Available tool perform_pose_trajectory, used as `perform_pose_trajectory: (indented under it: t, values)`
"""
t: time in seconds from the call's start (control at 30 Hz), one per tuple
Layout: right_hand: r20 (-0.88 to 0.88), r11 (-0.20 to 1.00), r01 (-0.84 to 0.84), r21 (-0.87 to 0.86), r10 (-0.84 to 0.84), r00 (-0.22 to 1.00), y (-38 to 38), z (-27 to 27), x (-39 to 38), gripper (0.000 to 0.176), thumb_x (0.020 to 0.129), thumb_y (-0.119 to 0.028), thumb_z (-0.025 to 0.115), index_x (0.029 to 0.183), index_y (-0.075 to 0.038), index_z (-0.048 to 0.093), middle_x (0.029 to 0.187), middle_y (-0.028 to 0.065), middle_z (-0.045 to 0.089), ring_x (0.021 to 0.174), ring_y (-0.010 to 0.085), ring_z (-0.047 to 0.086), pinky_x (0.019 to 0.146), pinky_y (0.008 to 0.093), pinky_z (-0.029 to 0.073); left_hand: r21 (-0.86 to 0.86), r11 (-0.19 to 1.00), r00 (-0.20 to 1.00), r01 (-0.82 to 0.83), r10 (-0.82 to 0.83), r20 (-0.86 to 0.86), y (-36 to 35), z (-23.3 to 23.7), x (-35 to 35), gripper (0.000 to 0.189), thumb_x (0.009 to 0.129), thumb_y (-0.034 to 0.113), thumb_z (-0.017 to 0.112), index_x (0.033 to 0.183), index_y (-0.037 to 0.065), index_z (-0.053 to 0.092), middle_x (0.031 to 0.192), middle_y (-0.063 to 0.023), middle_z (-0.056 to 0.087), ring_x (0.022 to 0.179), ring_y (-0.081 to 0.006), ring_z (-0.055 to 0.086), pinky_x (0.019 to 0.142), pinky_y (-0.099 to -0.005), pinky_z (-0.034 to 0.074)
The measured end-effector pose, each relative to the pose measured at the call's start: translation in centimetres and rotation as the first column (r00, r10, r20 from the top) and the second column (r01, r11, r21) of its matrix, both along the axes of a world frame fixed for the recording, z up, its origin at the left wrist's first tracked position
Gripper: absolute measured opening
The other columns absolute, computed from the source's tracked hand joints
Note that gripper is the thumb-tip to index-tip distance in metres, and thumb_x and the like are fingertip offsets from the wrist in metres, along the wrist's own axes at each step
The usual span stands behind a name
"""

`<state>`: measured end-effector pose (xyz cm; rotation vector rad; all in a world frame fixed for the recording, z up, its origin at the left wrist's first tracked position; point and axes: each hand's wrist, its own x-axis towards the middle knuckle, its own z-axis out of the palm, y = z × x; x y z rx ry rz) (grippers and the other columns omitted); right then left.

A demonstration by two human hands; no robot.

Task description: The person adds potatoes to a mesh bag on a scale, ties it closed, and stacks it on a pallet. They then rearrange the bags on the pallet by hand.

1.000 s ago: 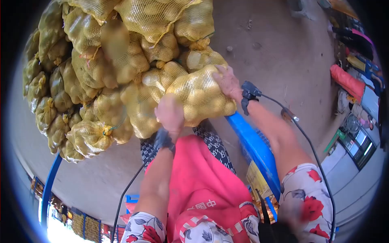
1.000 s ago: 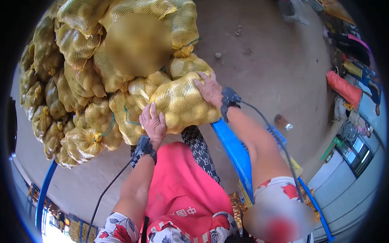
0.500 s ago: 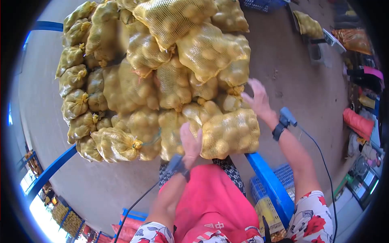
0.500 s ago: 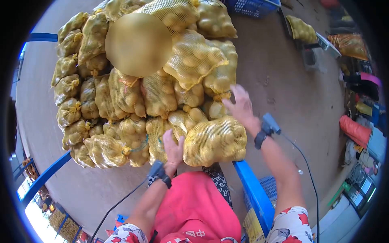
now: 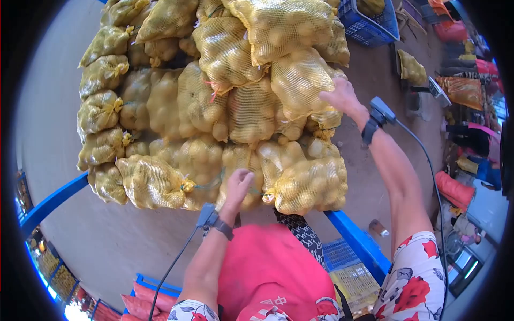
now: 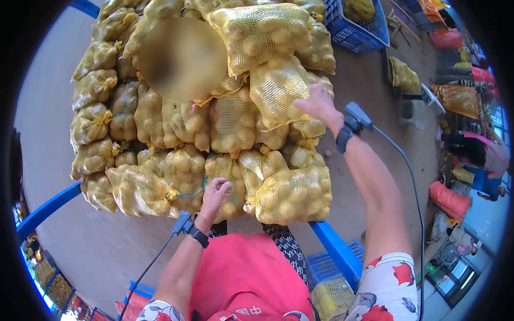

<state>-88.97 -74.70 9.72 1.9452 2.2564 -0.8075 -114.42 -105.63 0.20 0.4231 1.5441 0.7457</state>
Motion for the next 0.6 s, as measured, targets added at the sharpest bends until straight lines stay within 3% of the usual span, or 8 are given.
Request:
perform_pose_trajectory:
  t: [0.1, 0.17, 0.27, 0.3, 0.37, 0.47, 0.53, 0.6]
  values:
    - [-0.239, 0.996, 0.082, 0.030, -0.072, 0.968, -5.7, 3.8, -4.6, 0.039, 0.064, -0.029, 0.067, 0.074, 0.008, 0.061, 0.067, 0.0232, 0.060, 0.067, 0.0321, 0.063, 0.065, 0.0396, 0.050, -0.151, 0.986, 0.930, -0.067, 0.117, 0.348, 0.3, 3.8, 1.1, 0.037, 0.088, 0.027, 0.059, 0.113, 0.001, 0.051, 0.103, -0.0122, 0.061, 0.095, -0.0209, 0.060, 0.077, -0.0317, 0.051]
    - [-0.218, 0.990, 0.140, 0.003, -0.136, 0.966, -9.8, 4.6, -7.1, 0.036, 0.064, -0.028, 0.069, 0.070, 0.006, 0.061, 0.063, 0.0193, 0.060, 0.060, 0.0264, 0.062, 0.061, 0.0368, 0.049, -0.401, 0.873, 0.666, -0.276, 0.475, 0.576, 0.4, 5.4, 1.0, 0.058, 0.085, 0.042, 0.060, 0.125, 0.002, 0.044, 0.120, -0.0195, 0.054, 0.114, -0.0272, 0.051, 0.088, -0.0407, 0.049]
    - [-0.485, 0.970, 0.214, -0.118, -0.244, 0.840, -17.7, 7.9, -12.0, 0.036, 0.069, -0.027, 0.072, 0.079, 0.006, 0.061, 0.070, 0.0202, 0.062, 0.063, 0.0219, 0.063, 0.062, 0.0333, 0.050, -0.588, 0.734, 0.336, -0.341, 0.679, 0.653, -0.4, 6.3, -1.2, 0.076, 0.082, 0.053, 0.060, 0.134, 0.004, 0.036, 0.132, -0.0215, 0.044, 0.126, -0.0306, 0.039, 0.096, -0.0456, 0.044]
    - [-0.598, 0.920, 0.286, -0.268, -0.391, 0.699, -20.4, 10.2, -15.1, 0.035, 0.071, -0.025, 0.072, 0.082, 0.006, 0.061, 0.074, 0.0210, 0.063, 0.066, 0.0213, 0.064, 0.064, 0.0324, 0.051, -0.611, 0.712, 0.328, -0.346, 0.702, 0.632, -0.8, 6.8, -2.2, 0.076, 0.082, 0.053, 0.060, 0.134, 0.004, 0.036, 0.132, -0.0215, 0.044, 0.126, -0.0306, 0.039, 0.096, -0.0456, 0.044]
    - [-0.603, 0.953, 0.170, -0.249, -0.290, 0.743, -25.5, 10.4, -18.3, 0.032, 0.075, -0.021, 0.071, 0.088, 0.006, 0.060, 0.080, 0.0215, 0.064, 0.072, 0.0203, 0.065, 0.070, 0.0309, 0.051, -0.355, 0.741, 0.250, -0.570, 0.569, 0.784, -1.6, 7.7, -5.1, 0.077, 0.087, 0.059, 0.047, 0.139, 0.006, 0.029, 0.137, -0.0200, 0.039, 0.123, -0.0336, 0.042, 0.099, -0.0465, 0.041]
    - [-0.603, 0.883, -0.169, -0.439, -0.150, 0.784, -30.1, 8.5, -19.5, 0.028, 0.077, -0.018, 0.068, 0.092, 0.006, 0.060, 0.081, 0.0189, 0.065, 0.075, 0.0210, 0.065, 0.073, 0.0312, 0.051, -0.448, 0.732, 0.215, -0.514, 0.615, 0.759, -4.4, 10.6, -11.6, 0.068, 0.090, 0.051, 0.047, 0.134, 0.001, 0.037, 0.131, -0.0191, 0.047, 0.117, -0.0338, 0.048, 0.100, -0.0452, 0.041]
    - [-0.612, 0.857, -0.274, -0.436, -0.059, 0.789, -28.8, 8.0, -18.8, 0.032, 0.079, -0.021, 0.066, 0.097, 0.005, 0.059, 0.082, 0.0170, 0.065, 0.077, 0.0242, 0.065, 0.073, 0.0338, 0.050, -0.325, 0.790, 0.450, -0.520, 0.577, 0.682, -8.7, 4.9, -14.8, 0.054, 0.091, 0.033, 0.052, 0.131, -0.001, 0.039, 0.124, -0.0172, 0.052, 0.114, -0.0305, 0.051, 0.096, -0.0419, 0.046]
    - [-0.484, 0.938, 0.097, -0.334, -0.258, 0.836, -26.3, 3.6, -16.5, 0.042, 0.078, -0.029, 0.068, 0.104, 0.002, 0.059, 0.098, 0.0182, 0.063, 0.089, 0.0288, 0.061, 0.078, 0.0360, 0.049, -0.323, 0.838, 0.645, -0.439, 0.544, 0.536, -12.1, 1.9, -16.5, 0.055, 0.085, 0.019, 0.064, 0.131, 0.003, 0.038, 0.123, -0.0126, 0.053, 0.112, -0.0292, 0.054, 0.091, -0.0442, 0.049]
